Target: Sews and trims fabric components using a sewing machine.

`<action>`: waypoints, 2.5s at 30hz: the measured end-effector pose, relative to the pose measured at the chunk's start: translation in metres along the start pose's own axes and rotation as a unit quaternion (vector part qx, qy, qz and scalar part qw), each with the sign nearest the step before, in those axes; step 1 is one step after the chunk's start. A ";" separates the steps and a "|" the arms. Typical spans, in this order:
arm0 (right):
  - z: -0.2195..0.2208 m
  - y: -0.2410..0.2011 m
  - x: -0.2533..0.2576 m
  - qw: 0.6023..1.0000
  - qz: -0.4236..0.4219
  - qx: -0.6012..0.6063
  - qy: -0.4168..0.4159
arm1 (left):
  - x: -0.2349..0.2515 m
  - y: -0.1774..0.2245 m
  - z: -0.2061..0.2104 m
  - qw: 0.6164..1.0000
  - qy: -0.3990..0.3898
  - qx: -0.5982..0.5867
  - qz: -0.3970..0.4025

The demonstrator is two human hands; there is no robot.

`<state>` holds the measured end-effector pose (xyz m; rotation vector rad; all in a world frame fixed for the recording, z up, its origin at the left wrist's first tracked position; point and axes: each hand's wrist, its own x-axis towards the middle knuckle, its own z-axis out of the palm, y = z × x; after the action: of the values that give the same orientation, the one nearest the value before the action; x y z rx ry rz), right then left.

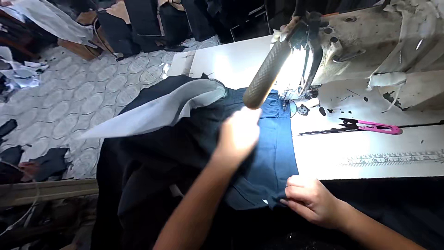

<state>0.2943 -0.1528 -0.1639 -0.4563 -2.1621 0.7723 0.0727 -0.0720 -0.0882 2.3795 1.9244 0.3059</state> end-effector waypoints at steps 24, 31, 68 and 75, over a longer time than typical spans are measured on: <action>-0.005 -0.001 -0.046 0.995 0.031 0.091 0.030 | -0.077 0.010 0.003 0.914 -0.204 -0.198 0.290; -0.049 0.009 0.008 0.983 0.047 -0.163 0.065 | -0.114 0.014 0.017 0.931 -0.116 -0.195 0.286; -0.137 -0.115 0.128 0.840 -0.206 -0.485 -0.129 | -0.051 0.043 -0.081 0.943 0.259 -0.124 0.166; -0.130 -0.120 0.133 0.841 -0.235 -0.473 -0.120 | -0.043 0.039 -0.080 0.933 0.249 -0.198 0.165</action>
<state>0.3024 -0.1221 0.0548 -0.2758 -2.6317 -0.6031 0.0861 -0.1280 -0.0074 2.4759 1.3861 1.2939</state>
